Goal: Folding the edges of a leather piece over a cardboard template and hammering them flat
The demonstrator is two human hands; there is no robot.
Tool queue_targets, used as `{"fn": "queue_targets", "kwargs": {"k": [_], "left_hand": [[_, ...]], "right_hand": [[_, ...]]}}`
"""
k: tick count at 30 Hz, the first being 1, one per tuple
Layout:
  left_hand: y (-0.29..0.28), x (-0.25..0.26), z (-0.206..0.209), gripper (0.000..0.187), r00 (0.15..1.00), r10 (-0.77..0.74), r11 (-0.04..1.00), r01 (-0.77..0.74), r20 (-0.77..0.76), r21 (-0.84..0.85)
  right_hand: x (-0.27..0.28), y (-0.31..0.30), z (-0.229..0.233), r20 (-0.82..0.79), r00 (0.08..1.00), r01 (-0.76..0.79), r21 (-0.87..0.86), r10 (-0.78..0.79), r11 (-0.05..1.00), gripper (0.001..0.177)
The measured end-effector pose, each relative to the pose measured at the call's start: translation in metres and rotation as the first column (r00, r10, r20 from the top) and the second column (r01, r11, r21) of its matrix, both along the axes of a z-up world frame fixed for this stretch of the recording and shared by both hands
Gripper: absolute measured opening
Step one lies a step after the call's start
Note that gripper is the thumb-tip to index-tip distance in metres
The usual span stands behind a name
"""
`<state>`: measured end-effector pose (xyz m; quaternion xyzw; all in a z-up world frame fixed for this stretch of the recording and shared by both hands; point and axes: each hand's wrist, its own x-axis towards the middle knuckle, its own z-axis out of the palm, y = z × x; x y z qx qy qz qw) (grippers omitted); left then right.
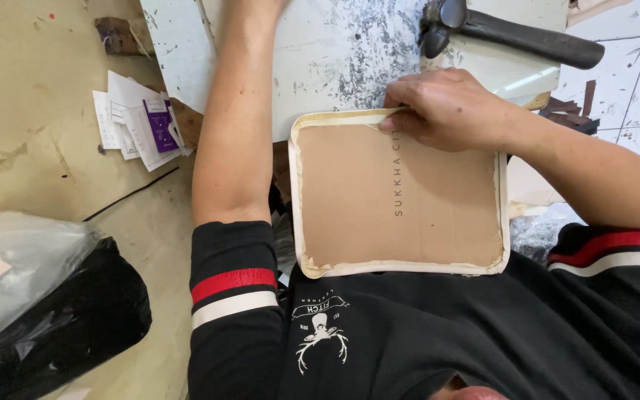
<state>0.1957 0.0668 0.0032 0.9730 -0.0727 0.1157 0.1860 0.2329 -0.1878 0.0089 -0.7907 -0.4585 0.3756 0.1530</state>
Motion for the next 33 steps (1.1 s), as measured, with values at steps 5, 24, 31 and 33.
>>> {"fn": "queue_targets", "kwargs": {"k": [5, 24, 31, 33], "left_hand": [[-0.014, -0.025, 0.030, 0.014, 0.999, 0.012, 0.999, -0.010, -0.052, 0.032], [-0.084, -0.162, 0.018, 0.079, 0.935, 0.131, 0.963, -0.041, -0.331, 0.267], [-0.080, -0.161, 0.020, 0.081, 0.950, 0.115, 0.974, -0.050, -0.291, 0.222], [-0.079, -0.161, 0.019, 0.082, 0.947, 0.122, 0.973, -0.055, -0.298, 0.225]], "right_hand": [[-0.006, -0.003, -0.002, 0.190, 0.982, -0.017, 0.011, 0.015, 1.000, 0.026], [-0.006, 0.001, -0.002, 0.466, 0.878, -0.158, 0.071, 0.107, 0.985, 0.026], [-0.015, 0.074, -0.016, 0.423, 0.902, -0.284, 0.433, 0.085, 0.855, 0.015], [-0.016, 0.083, -0.018, 0.420, 0.901, -0.314, 0.451, 0.111, 0.835, 0.016]]}}
